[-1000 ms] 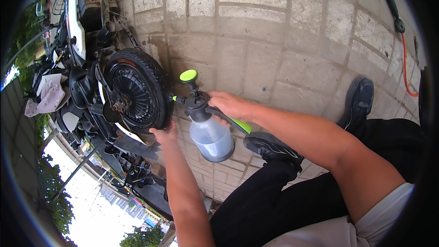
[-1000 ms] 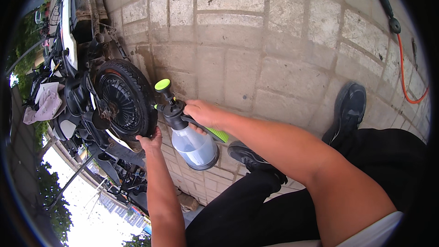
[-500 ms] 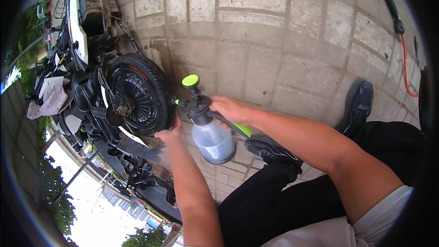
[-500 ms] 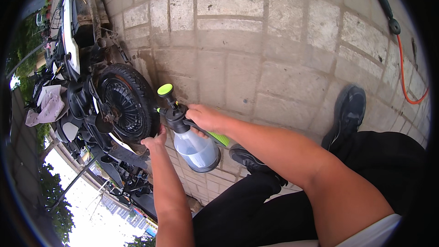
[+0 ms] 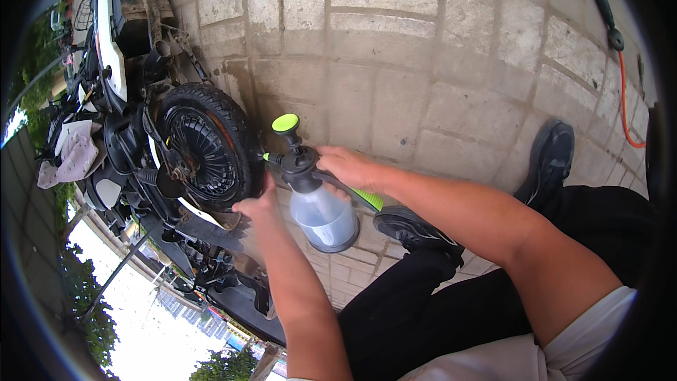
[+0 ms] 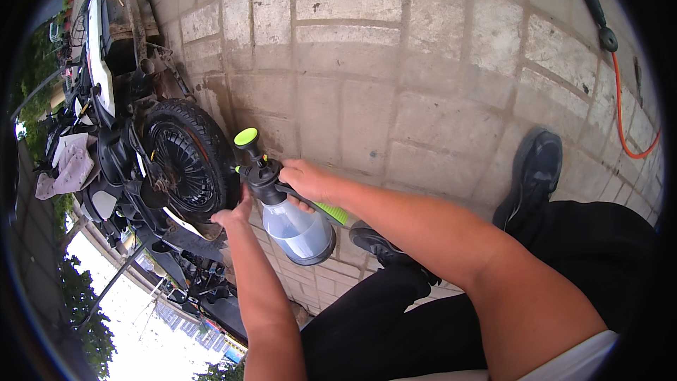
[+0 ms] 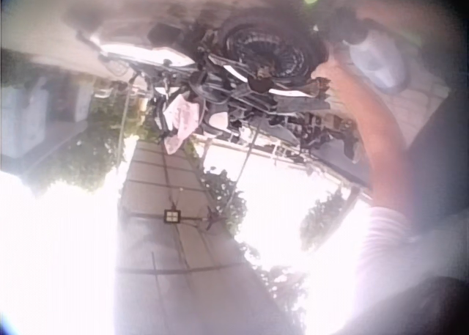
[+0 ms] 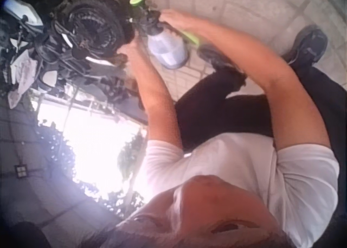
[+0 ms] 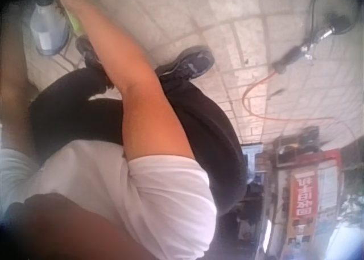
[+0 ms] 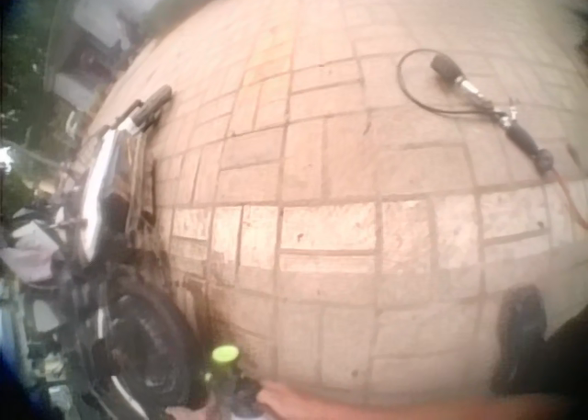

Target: The person sprays liquid from a pressure sprayer onto the rear wheel and brake assembly of a white electric scooter, then uses a hammer to tap the wheel hub and surrounding components. The person repeatedly rotates the wheel and taps different areas while the scooter remains on its side.

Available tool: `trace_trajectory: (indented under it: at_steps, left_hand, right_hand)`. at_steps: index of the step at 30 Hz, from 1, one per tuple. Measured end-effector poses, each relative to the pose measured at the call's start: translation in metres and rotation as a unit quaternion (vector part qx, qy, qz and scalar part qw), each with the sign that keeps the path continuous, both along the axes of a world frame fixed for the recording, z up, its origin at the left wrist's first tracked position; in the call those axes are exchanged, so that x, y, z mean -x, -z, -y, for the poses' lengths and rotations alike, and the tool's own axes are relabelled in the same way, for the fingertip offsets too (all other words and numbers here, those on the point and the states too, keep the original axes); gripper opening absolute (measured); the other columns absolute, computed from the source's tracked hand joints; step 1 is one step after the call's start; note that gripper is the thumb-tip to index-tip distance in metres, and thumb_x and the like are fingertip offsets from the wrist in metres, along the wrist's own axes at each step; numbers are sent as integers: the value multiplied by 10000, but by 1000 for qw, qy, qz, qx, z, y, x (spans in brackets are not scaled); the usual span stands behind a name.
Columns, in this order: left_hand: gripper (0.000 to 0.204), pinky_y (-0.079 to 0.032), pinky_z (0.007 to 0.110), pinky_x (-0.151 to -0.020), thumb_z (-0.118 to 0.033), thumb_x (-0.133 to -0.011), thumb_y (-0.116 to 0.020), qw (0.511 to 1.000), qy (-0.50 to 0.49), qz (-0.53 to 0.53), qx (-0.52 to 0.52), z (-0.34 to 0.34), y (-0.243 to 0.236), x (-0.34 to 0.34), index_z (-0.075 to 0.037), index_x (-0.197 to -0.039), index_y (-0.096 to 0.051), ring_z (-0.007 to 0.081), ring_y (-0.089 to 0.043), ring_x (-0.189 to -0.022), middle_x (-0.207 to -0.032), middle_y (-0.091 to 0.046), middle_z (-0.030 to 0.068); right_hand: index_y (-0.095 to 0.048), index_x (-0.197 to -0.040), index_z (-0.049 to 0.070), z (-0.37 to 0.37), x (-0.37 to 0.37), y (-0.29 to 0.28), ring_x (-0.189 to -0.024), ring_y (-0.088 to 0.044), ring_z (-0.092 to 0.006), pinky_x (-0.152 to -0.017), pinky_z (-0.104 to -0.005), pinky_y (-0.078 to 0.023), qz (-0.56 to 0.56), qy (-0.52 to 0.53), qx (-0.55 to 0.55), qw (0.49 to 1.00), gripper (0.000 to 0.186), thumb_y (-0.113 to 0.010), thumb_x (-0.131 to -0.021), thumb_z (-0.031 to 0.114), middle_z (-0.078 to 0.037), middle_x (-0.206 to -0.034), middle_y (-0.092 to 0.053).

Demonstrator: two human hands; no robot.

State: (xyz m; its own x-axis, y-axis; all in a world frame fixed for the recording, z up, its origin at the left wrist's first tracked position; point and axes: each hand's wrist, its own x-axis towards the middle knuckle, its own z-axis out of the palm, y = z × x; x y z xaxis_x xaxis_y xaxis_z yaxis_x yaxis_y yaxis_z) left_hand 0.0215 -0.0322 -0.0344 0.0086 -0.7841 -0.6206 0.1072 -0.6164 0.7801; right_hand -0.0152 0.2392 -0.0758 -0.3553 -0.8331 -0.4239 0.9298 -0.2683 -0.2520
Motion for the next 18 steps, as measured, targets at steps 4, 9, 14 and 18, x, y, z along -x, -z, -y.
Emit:
trace_trajectory:
  at_steps: [4, 9, 14, 18]
  left_hand:
    - [900, -465, 560, -930, -772, -850, -192, 1000, -12, 0, 22, -5, 19, 12, -78, -1374, -423, 391, -494, -1192, -1337, -496, 160]
    - [924, -483, 515, -932, -795, -831, -181, 995, 59, 67, 45, 6, -1, -6, -80, -1335, -477, 371, -530, -1154, -1305, -530, 141]
    - [917, -444, 530, -979, -776, -845, -210, 998, 29, -45, 36, -8, 12, -9, -46, -1346, -450, 375, -497, -1199, -1326, -508, 161]
    - [907, -422, 541, -998, -755, -858, -247, 998, 19, -61, 19, -10, 25, -5, -10, -1339, -438, 385, -485, -1204, -1329, -497, 188]
  right_hand:
    - [-484, -915, 13, 1, 1, 1, -426, -473, -158, -359, -317, -384, -14, 0, 6, 1000, 201, -387, -878, 185, -78, -590, -494]
    - [-490, -935, 9, -3, 0, -1, -435, -477, -159, -361, -317, -382, -36, 0, 3, 999, 208, -392, -877, 183, -79, -605, -499]
    - [-495, -948, 12, -3, -2, -2, -438, -480, -158, -362, -311, -381, -20, -2, 0, 1000, 212, -392, -881, 185, -76, -612, -501]
    - [-500, -961, 21, -1, -3, -1, -439, -481, -156, -362, -311, -385, -13, -5, 0, 1000, 214, -390, -883, 188, -72, -612, -500]
